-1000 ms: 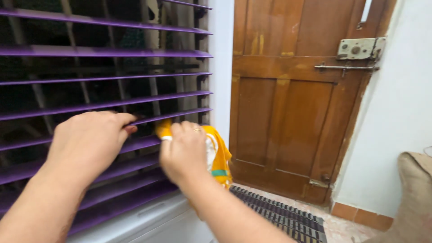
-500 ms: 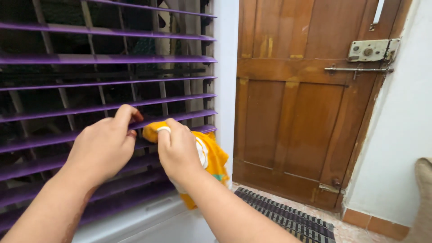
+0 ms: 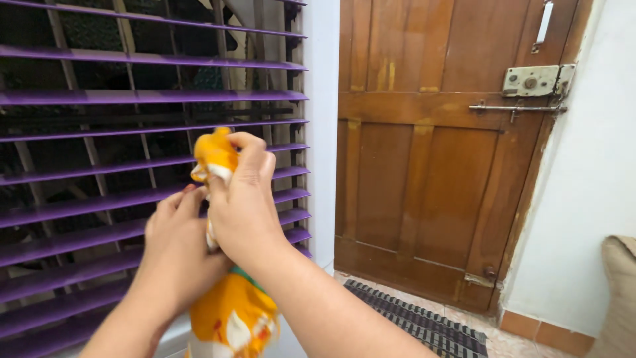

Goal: Cleaning the front louvers and exterior surfaces of a floor-standing air cooler using a cloth.

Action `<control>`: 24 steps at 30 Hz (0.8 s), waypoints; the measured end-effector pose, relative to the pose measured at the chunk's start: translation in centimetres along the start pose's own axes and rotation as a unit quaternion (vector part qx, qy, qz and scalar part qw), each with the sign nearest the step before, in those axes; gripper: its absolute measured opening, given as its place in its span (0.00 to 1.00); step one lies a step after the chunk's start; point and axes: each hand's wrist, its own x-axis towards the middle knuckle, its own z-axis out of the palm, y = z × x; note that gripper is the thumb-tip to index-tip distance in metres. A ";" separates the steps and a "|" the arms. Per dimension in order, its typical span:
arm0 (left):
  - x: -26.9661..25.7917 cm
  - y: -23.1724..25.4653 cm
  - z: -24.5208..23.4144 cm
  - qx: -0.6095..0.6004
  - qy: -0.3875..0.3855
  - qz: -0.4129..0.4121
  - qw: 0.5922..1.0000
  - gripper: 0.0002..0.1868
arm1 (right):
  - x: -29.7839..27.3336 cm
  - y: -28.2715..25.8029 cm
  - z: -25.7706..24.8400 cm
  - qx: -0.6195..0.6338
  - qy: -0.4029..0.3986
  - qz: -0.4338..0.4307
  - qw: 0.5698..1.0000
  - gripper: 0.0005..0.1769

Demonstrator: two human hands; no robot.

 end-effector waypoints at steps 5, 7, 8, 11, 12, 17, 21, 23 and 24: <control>3.4 -0.1 -4.7 -0.095 -0.133 -0.186 0.969 0.14 | 0.0 -0.1 -1.6 -0.028 -0.183 -0.013 0.983 0.21; 3.8 -0.7 -5.4 -0.158 -0.144 -0.223 0.951 0.13 | -0.1 0.4 -2.1 0.026 -0.248 -0.003 0.968 0.25; 3.8 -1.0 -5.6 -0.167 -0.163 -0.240 0.942 0.12 | -0.1 1.0 -2.3 0.001 -0.255 -0.058 0.965 0.29; 2.4 -3.3 -3.7 -0.183 -0.077 -0.115 0.973 0.14 | -0.9 2.8 -2.2 -0.099 -0.183 -0.132 0.969 0.28; 1.7 -4.3 -2.6 -0.183 0.033 0.030 0.982 0.18 | -1.2 3.5 -2.1 -0.172 -0.101 -0.150 0.968 0.22; -1.9 -4.0 -3.9 -0.033 0.139 -0.019 0.990 0.09 | -3.0 10.5 -1.5 -0.351 0.001 -0.264 0.898 0.20; -3.6 -4.9 -4.0 0.058 0.175 -0.021 0.983 0.08 | -4.9 7.1 1.3 -0.297 0.012 -0.226 0.927 0.33; -4.1 -5.4 -3.4 0.056 0.166 -0.028 0.984 0.08 | -5.5 5.8 3.4 -0.299 0.003 -0.217 0.929 0.33; -4.4 -5.7 -3.2 0.053 0.160 -0.034 0.985 0.09 | -5.9 5.1 4.5 -0.302 -0.005 -0.209 0.930 0.33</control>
